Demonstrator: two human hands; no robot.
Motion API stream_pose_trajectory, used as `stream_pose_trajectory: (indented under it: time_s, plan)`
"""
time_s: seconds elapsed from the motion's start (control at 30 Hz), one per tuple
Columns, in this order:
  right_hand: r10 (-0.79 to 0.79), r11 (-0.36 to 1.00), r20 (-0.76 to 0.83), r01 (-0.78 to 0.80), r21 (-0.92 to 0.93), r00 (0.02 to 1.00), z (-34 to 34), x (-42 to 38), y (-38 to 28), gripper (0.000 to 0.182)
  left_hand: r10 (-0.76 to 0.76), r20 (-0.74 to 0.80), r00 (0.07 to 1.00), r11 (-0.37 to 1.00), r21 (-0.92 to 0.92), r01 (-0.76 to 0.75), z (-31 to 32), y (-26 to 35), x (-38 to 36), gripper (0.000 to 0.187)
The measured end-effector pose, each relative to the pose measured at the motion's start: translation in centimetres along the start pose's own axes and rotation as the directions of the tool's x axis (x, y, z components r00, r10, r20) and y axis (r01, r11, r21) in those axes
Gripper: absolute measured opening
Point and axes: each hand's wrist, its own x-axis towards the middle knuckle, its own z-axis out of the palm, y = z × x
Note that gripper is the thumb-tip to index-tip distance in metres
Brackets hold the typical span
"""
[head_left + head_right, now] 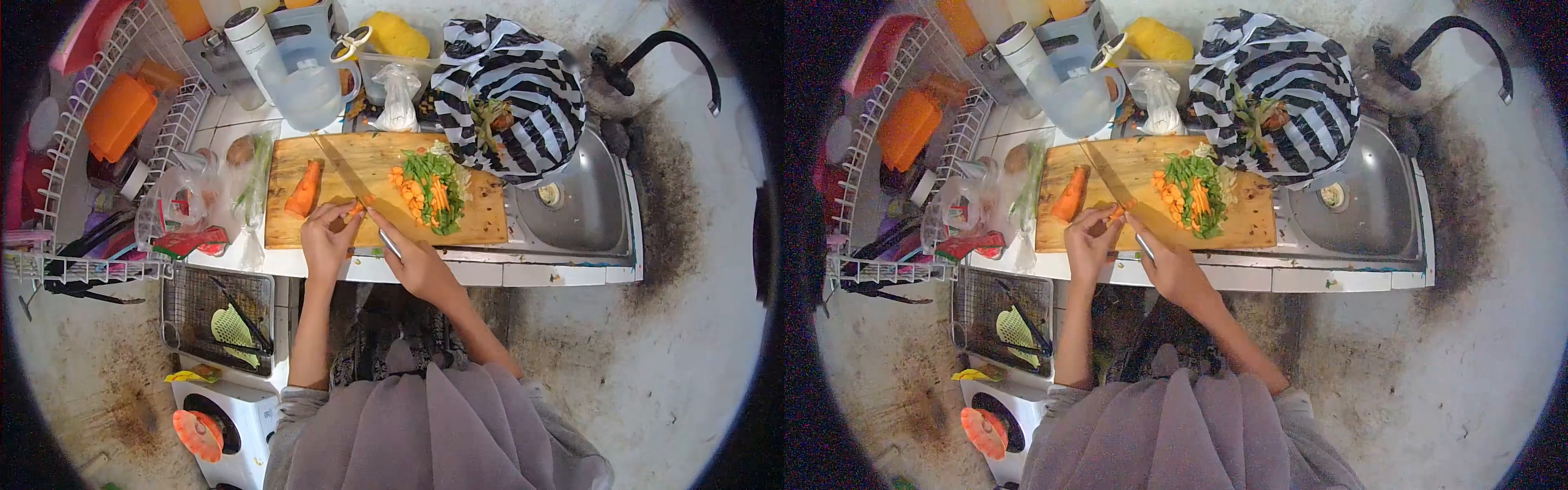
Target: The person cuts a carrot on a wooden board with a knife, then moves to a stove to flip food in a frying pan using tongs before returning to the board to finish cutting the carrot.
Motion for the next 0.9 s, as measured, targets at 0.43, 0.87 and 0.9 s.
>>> stream_pose_trajectory:
  time_s: [0.43, 0.87, 0.9]
  plan:
    - [0.124, 0.988, 0.014, -0.125, 0.086, 0.992, -0.5, -2.0, -0.4, 0.059, 0.026, -0.001, 1.0, 0.999, 0.024, -0.026, -0.3, 0.5, 0.1, 0.021]
    - [0.16, 0.963, 0.092, -0.176, 0.205, 0.983, -0.9, -1.8, 0.6, 0.059, 0.018, 0.007, 1.0, 0.999, 0.032, -0.018, -0.6, 0.8, 0.1, 0.022]
    - [0.161, 0.963, 0.095, -0.178, 0.204, 0.982, -0.9, -1.7, 0.4, 0.059, 0.039, 0.002, 0.999, 0.999, 0.027, -0.039, -0.6, 0.7, 0.2, 0.022]
